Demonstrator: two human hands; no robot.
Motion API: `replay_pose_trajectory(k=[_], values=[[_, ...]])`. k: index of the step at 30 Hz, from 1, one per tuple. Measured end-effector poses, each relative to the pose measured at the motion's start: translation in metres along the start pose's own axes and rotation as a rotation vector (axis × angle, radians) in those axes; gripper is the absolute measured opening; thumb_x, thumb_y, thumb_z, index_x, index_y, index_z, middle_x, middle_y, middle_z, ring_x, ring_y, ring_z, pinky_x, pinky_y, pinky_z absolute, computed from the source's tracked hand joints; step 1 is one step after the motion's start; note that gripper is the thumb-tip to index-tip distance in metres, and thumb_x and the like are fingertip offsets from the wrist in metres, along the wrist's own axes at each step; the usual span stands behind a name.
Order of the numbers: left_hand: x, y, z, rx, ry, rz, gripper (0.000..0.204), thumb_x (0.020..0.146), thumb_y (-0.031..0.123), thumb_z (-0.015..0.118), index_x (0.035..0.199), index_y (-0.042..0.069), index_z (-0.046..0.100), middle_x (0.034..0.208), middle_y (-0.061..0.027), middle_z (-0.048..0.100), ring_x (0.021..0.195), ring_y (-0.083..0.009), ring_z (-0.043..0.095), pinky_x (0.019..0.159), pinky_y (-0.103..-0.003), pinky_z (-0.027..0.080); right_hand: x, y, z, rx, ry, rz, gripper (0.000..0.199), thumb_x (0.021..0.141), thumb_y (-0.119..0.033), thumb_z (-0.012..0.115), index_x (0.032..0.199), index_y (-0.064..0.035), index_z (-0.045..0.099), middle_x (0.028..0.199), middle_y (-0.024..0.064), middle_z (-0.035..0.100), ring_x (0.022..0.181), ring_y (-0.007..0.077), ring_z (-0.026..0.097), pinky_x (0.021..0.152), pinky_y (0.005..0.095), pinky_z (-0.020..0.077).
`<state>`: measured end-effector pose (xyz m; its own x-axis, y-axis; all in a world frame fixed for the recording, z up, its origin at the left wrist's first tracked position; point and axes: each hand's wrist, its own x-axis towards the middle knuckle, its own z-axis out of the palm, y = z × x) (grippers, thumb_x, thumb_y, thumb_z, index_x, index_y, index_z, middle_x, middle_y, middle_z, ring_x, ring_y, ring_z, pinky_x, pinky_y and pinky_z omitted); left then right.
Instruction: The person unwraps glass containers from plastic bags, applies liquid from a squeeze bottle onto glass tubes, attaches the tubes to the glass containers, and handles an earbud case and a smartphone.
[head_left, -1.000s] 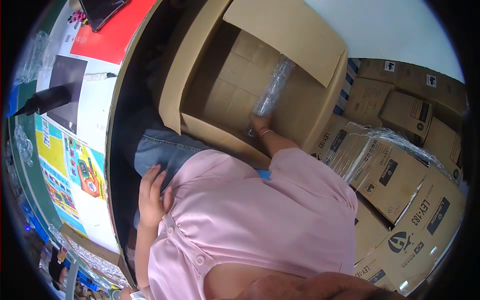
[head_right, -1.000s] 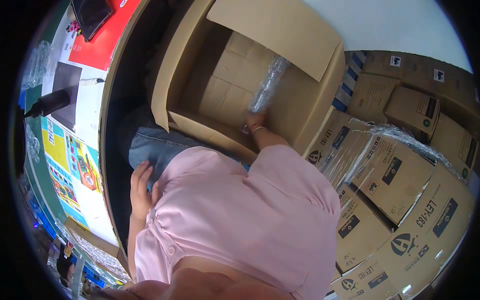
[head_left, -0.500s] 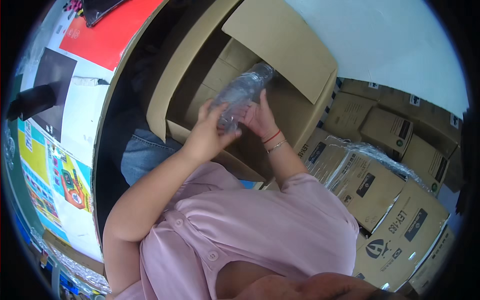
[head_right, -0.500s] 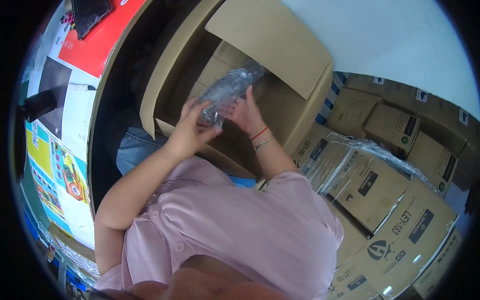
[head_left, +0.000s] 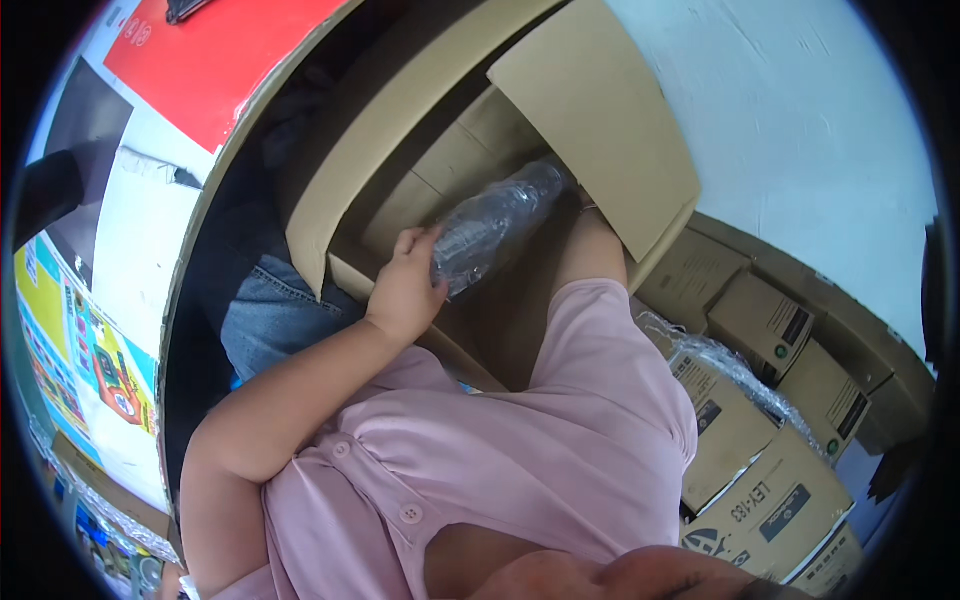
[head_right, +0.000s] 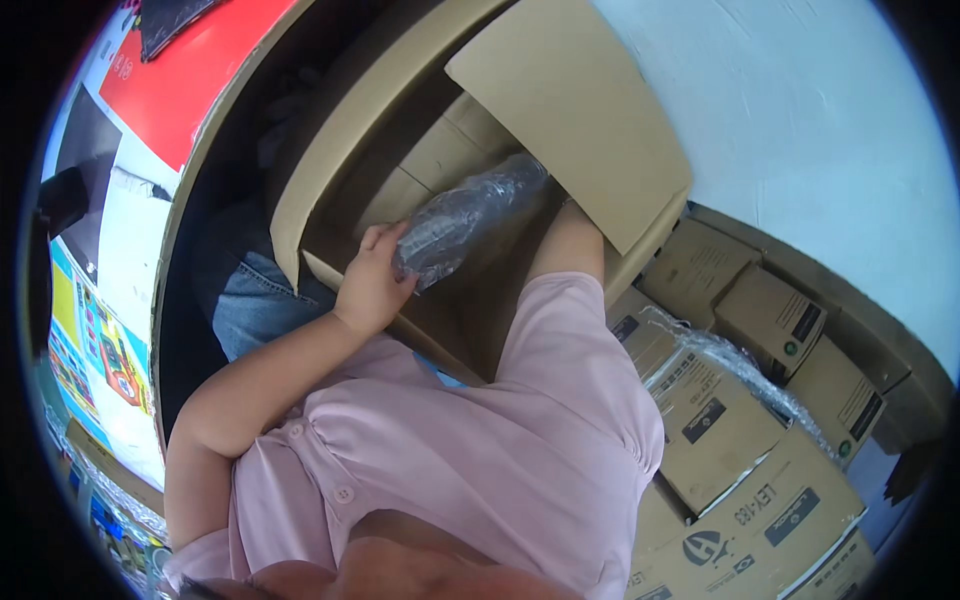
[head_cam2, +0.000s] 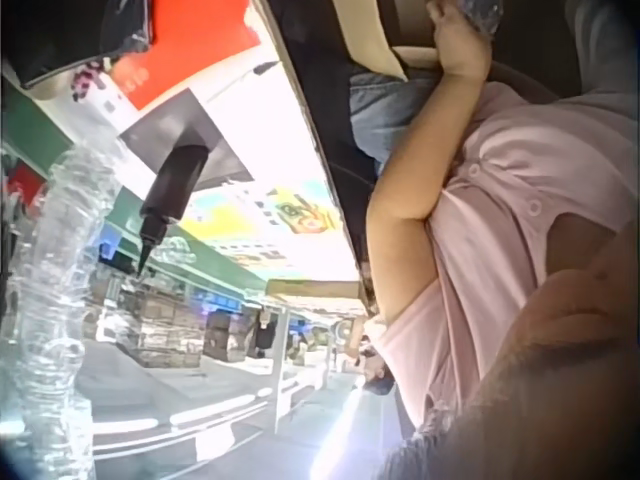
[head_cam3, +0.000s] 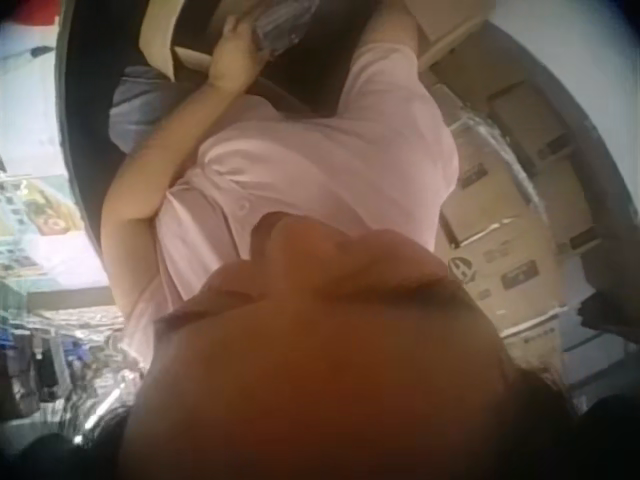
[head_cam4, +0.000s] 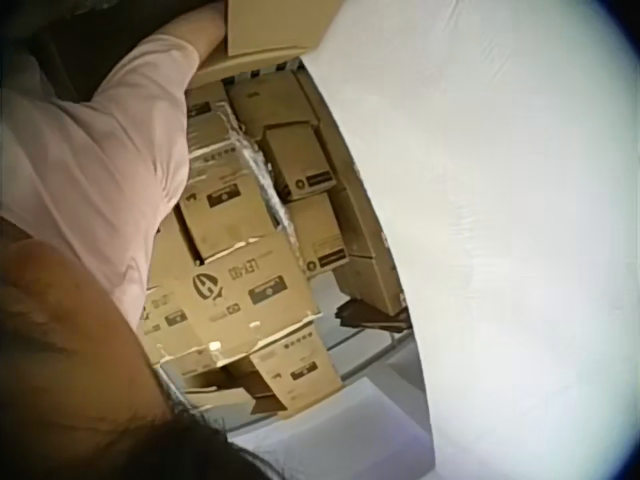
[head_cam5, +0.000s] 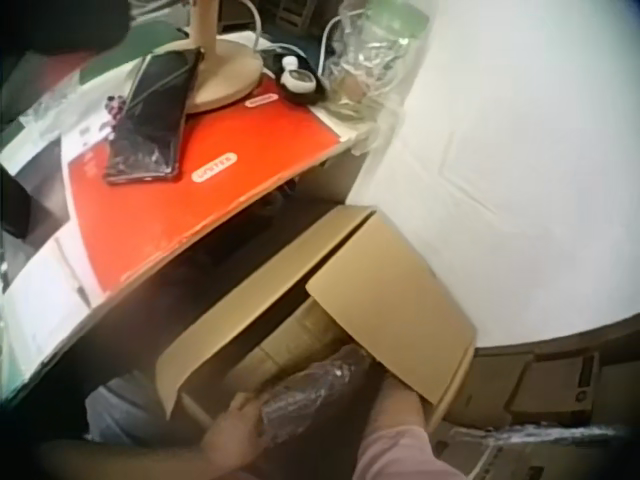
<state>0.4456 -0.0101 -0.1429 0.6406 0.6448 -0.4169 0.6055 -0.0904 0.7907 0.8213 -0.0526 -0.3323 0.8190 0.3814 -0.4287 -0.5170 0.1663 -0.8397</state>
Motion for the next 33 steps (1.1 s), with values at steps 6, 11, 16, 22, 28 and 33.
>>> replay_pose_trajectory(k=[6,11,16,22,28,33], values=[[-0.001,0.012,-0.038,0.031,-0.07,0.144,0.057,0.065,0.002,0.067,0.12,0.008,0.052,0.118,-0.0128,0.052,0.098,-0.0349,0.058,0.082,-0.039,0.049,-0.022,0.008,0.01,0.136,-0.173,0.203,0.051,0.089,-0.043,0.044,0.12,-0.003,0.05,0.113,0.017,0.058,0.105,0.0328,0.055,0.092,0.0497,0.0436],[-0.052,0.026,-0.111,0.275,0.086,0.554,0.048,0.064,0.004,0.064,0.111,0.007,0.06,0.116,-0.0107,0.057,0.083,-0.0255,0.059,0.073,-0.034,0.049,-0.104,0.015,0.015,0.351,-0.256,0.316,0.05,0.088,-0.041,0.045,0.119,-0.0029,0.051,0.113,0.0168,0.058,0.104,0.0331,0.056,0.092,0.0491,0.0438],[-0.14,0.021,-0.187,0.545,0.082,0.59,0.035,0.068,0.008,0.062,0.102,0.005,0.066,0.116,-0.0067,0.061,0.076,-0.0197,0.055,0.072,-0.032,0.046,-0.21,-0.011,0.062,0.318,-0.159,0.385,0.05,0.087,-0.04,0.041,0.117,-0.0023,0.053,0.117,0.0166,0.057,0.108,0.0348,0.054,0.095,0.047,0.0421],[-0.255,-0.016,-0.211,0.45,0.595,0.49,0.05,0.077,0.014,0.068,0.124,0.008,0.05,0.13,-0.016,0.05,0.116,-0.0402,0.048,0.098,-0.049,0.037,-0.315,-0.05,0.134,0.465,-0.291,0.398,0.051,0.087,-0.037,0.045,0.124,-0.0019,0.048,0.122,0.0152,0.054,0.113,0.032,0.05,0.099,0.0465,0.0383],[-0.313,-0.023,-0.205,-0.302,1.103,0.531,0.065,0.088,0.038,0.054,0.136,0.0,0.032,0.142,-0.0199,0.033,0.132,-0.035,0.03,0.104,-0.047,0.036,-0.414,-0.095,0.192,0.631,-0.641,0.371,0.049,0.085,-0.027,0.054,0.127,-0.0034,0.046,0.125,0.0126,0.052,0.116,0.0293,0.048,0.102,0.044,0.0349],[-0.384,-0.049,-0.228,-0.438,1.437,0.481,0.059,0.088,0.026,0.055,0.137,0.001,0.032,0.132,-0.0155,0.043,0.121,-0.029,0.045,0.096,-0.041,0.044,-0.48,-0.113,0.223,0.508,-1.002,0.317,0.037,0.085,-0.02,0.055,0.121,-0.009,0.051,0.117,0.0059,0.055,0.113,0.0246,0.049,0.097,0.0438,0.0375]])
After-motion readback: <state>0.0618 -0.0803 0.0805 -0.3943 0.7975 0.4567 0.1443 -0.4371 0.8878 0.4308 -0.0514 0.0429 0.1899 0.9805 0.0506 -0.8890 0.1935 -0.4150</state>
